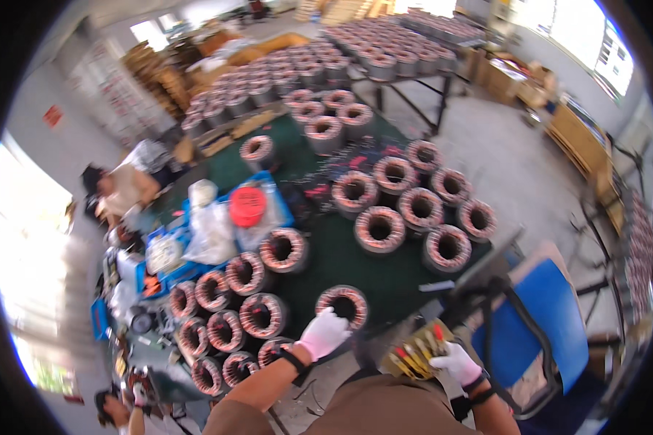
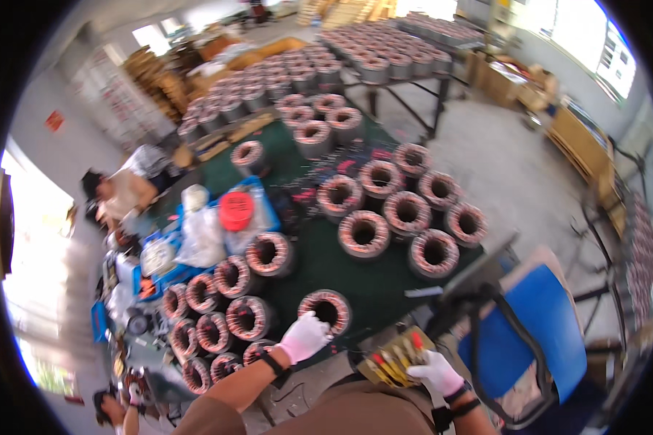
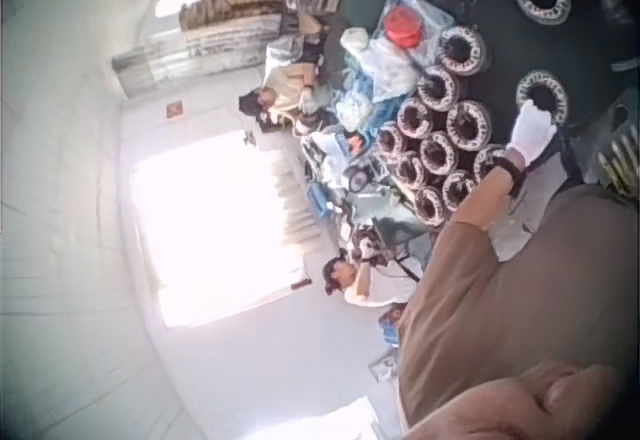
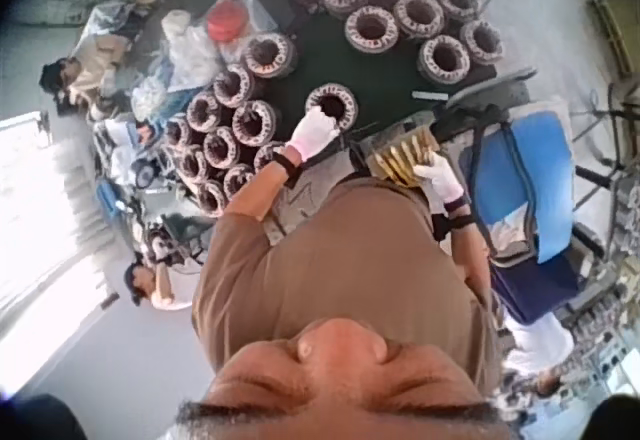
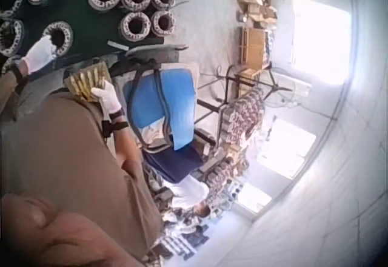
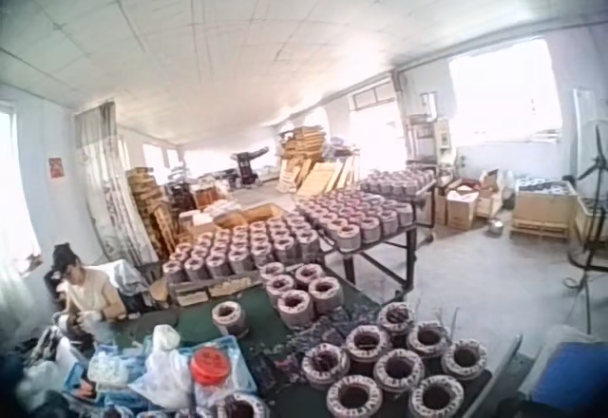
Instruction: Connecting wires and assembling motor stators at a production table.
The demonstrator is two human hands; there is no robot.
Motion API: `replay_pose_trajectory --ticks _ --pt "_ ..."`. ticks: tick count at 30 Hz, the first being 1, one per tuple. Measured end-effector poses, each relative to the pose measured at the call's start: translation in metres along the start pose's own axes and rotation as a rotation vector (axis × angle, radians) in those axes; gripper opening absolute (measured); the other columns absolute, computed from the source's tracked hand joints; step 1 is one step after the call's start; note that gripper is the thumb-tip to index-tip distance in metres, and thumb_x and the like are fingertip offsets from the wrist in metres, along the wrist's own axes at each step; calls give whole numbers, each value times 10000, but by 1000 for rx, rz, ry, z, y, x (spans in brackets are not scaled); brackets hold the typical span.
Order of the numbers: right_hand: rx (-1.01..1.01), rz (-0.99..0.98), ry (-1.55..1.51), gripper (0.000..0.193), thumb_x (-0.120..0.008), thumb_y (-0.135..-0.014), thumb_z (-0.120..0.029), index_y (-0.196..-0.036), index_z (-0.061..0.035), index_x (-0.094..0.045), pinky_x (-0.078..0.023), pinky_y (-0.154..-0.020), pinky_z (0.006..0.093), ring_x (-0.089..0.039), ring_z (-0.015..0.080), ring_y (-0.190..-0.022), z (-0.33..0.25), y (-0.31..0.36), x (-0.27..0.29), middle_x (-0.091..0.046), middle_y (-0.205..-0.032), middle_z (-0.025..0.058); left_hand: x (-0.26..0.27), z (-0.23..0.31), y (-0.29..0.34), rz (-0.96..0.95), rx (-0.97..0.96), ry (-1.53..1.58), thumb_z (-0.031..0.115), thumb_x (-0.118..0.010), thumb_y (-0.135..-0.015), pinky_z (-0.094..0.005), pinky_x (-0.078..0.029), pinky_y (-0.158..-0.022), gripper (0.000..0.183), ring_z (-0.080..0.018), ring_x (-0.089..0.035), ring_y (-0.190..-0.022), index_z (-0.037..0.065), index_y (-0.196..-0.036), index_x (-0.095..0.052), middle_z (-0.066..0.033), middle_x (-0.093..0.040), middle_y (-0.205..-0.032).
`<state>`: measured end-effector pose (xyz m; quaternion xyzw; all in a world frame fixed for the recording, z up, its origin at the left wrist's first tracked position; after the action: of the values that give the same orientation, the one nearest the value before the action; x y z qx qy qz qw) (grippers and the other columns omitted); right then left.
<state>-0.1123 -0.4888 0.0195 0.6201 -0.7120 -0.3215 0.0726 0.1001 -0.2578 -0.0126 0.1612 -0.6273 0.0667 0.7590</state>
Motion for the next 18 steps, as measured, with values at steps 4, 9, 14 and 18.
replay_pose_trajectory --ticks 4,9,14,18 --pt "-61 9 -100 515 -788 -873 -56 -1346 43 -609 -500 -981 305 -613 124 -1070 26 1 23 -672 -1211 28 -14 7 -14 2 -87 -143 299 -624 -957 -405 -503 -679 261 -277 -667 -685 90 -809 -674 -78 -664 -718" --pt "-62 44 -136 520 -815 -873 -103 -1333 35 -617 -497 -987 298 -616 116 -1070 21 16 39 -678 -1200 29 -4 25 -85 -5 329 153 406 -597 -1013 -496 -545 -641 376 -365 -719 -718 66 -884 -694 -182 -715 -768" --pt "-113 16 -96 506 -825 -872 -111 -1314 39 -632 -497 -982 293 -612 112 -1066 34 19 50 -682 -1183 31 4 31 -135 198 465 646 446 -679 -965 -535 -517 -864 519 -462 -684 -953 -22 -1167 -584 -286 -708 -970" --pt "-112 25 -101 477 -842 -868 -167 -1255 39 -654 -501 -947 287 -606 101 -1031 30 21 50 -688 -1152 29 19 49 -131 199 70 108 392 -740 -882 -448 -442 -992 487 -332 -641 -944 -4 -1143 -630 -166 -681 -879"
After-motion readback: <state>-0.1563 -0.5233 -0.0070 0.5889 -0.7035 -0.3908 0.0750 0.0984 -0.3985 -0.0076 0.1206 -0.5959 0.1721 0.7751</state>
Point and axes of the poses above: each hand's wrist, its own y-axis away from the middle knuckle, its own x-axis out of the back of the hand, z = x × y, the point moved 8 cm from there along -y, towards the middle knuckle
